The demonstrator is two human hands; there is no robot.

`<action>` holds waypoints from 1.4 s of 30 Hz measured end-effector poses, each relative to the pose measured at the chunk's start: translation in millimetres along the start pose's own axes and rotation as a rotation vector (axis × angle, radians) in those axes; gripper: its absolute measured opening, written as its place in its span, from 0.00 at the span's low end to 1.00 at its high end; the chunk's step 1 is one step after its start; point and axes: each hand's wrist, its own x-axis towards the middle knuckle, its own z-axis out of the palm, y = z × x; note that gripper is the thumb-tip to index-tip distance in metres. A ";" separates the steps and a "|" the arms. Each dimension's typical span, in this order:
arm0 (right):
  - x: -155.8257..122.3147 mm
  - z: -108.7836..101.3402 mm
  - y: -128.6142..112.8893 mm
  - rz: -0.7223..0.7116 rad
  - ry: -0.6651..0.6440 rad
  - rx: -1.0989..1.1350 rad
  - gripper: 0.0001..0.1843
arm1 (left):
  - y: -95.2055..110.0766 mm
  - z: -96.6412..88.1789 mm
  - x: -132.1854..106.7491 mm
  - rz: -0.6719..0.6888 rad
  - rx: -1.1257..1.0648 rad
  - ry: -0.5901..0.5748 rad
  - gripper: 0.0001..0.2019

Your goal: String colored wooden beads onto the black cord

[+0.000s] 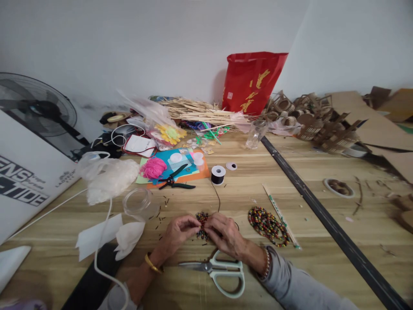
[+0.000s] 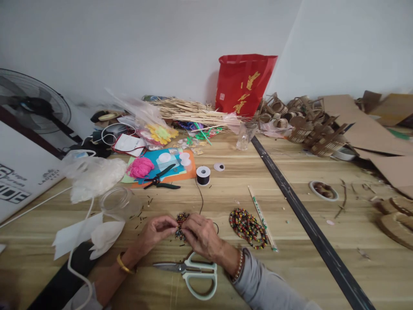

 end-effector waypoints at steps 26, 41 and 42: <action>-0.9 1.2 1.4 0.001 -0.020 0.001 0.07 | -0.3 4.0 -4.9 0.177 0.291 0.032 0.04; -2.2 2.4 3.0 -0.001 -0.024 -0.008 0.07 | 0.1 4.0 -3.9 0.196 0.259 0.044 0.03; -2.2 2.3 3.1 -0.003 -0.024 -0.009 0.07 | 0.0 3.9 -4.0 0.199 0.258 0.042 0.03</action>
